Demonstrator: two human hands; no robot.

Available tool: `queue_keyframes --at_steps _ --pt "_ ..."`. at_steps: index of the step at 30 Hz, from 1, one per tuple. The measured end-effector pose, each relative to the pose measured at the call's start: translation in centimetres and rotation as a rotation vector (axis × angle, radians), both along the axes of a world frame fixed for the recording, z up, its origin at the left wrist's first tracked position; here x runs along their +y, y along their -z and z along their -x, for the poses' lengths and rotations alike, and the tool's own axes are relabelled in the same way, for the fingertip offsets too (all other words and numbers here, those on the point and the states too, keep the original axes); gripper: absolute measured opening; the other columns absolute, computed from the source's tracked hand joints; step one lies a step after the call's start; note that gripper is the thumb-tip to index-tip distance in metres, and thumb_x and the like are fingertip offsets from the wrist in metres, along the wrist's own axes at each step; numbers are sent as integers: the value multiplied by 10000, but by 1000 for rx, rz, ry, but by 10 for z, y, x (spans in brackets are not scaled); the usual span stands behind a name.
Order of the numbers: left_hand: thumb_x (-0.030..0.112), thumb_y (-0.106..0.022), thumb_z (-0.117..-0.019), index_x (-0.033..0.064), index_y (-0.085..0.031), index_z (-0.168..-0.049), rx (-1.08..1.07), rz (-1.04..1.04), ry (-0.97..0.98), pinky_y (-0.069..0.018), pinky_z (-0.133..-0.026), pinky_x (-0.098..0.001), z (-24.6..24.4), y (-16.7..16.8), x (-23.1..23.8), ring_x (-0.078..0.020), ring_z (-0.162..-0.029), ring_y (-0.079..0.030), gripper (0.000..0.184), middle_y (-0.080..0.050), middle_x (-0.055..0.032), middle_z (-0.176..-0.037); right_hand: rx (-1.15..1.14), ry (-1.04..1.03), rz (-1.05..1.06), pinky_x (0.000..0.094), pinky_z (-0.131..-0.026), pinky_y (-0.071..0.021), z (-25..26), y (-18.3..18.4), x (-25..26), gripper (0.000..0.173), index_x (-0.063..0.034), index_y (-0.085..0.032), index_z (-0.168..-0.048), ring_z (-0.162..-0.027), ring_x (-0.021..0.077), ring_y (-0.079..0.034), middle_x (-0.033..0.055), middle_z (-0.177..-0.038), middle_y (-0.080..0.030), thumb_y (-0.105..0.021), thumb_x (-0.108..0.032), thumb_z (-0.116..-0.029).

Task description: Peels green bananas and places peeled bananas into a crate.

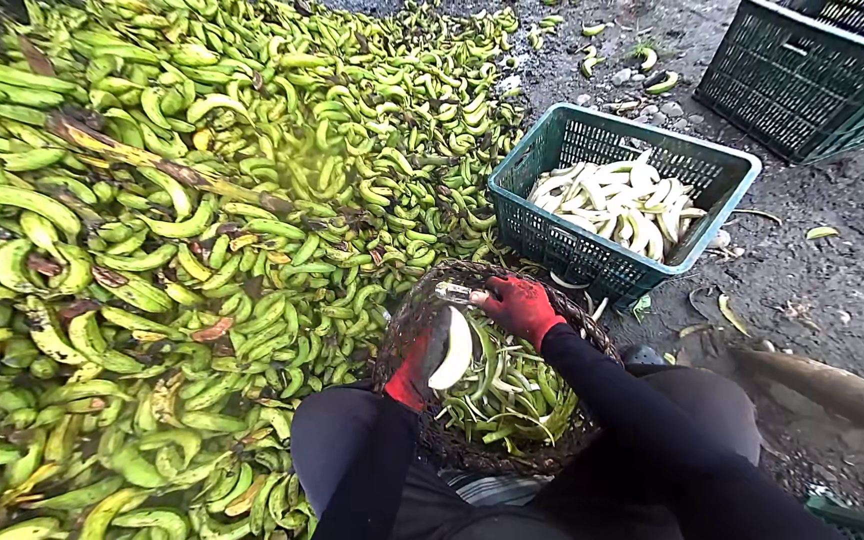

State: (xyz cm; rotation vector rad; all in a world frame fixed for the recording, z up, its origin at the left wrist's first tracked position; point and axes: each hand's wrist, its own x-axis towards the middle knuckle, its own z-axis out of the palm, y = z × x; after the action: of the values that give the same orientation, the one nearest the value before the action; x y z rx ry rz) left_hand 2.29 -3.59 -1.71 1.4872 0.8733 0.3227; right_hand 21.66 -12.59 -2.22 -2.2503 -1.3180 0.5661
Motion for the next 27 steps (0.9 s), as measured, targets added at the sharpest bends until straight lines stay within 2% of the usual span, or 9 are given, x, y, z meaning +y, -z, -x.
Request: queue_keyframes --at_steps 3,5,7,10,12,15,17,22,27 --pt "571 -246 -1081 86 -553 -1313 -410 205 -477 -581 -775 -405 -14 11 8 -194 -922 -655 619 -662 -113 -1062 -67 -112 -104 597 -993 -459 29 -11 -11 611 -175 -709 -1178 -1105 341 -646 143 -1163 -691 -538 -703 -924" --pt "716 -260 -1010 194 -483 -1440 -568 325 -597 -557 -888 -487 -20 6 12 -219 -1110 -624 713 -631 -96 -1257 -136 -148 -177 626 -1049 -418 45 -12 -16 662 -173 -708 -1216 -1176 370 -630 173 -1241 -679 -512 -734 -922" --pt "704 -228 -1018 218 -439 -1477 -661 396 -624 -529 -945 -501 -28 1 8 -219 -1189 -585 700 -590 -84 -1338 -197 -106 -270 647 -1029 -427 48 -9 -17 641 -171 -727 -1186 -1171 401 -636 203 -1242 -680 -519 -720 -929" --pt "523 -239 -1086 122 -510 -1294 -634 328 -658 -551 -804 -413 -48 -1 -2 -181 -960 -612 526 -610 -83 -1087 -203 -38 -267 640 -964 -454 36 -16 -16 552 -174 -736 -1157 -1101 397 -651 196 -1178 -690 -553 -649 -944" --pt "347 -313 -1115 46 -546 -1322 -582 162 -579 -567 -837 -401 -49 6 -7 -200 -987 -631 434 -635 -132 -1121 -150 -48 -191 628 -955 -453 26 -22 -14 539 -181 -728 -1179 -1074 379 -650 176 -1148 -687 -518 -630 -968" --pt "547 -283 -1073 164 -598 -1160 -715 326 -500 -575 -712 -346 -50 16 -2 -132 -831 -648 503 -653 -24 -947 -150 -96 -182 606 -965 -448 19 -21 -16 540 -203 -738 -1135 -1044 342 -646 142 -1092 -687 -547 -668 -940" --pt "592 -271 -1065 172 -566 -1307 -680 299 -439 -573 -810 -386 -43 14 -1 -155 -965 -648 568 -660 -47 -1092 -175 -108 -215 605 -979 -442 18 -20 -17 526 -211 -744 -1127 -1049 342 -643 138 -1082 -689 -566 -666 -930" --pt "502 -263 -1101 145 -610 -1282 -338 30 -283 -575 -724 -327 -38 -6 -12 -117 -833 -648 530 -672 -40 -976 -16 -77 -141 615 -869 -484 -2 -17 -12 489 -183 -729 -1108 -979 336 -660 134 -1047 -687 -514 -606 -993" --pt "296 -321 -1131 0 -551 -1350 23 -98 -428 -535 -883 -404 -40 -14 -18 -219 -1010 -614 434 -627 -183 -1166 -173 -39 -70 599 -986 -440 10 -16 -11 562 -200 -726 -1166 -1133 355 -632 151 -1190 -684 -522 -679 -957"
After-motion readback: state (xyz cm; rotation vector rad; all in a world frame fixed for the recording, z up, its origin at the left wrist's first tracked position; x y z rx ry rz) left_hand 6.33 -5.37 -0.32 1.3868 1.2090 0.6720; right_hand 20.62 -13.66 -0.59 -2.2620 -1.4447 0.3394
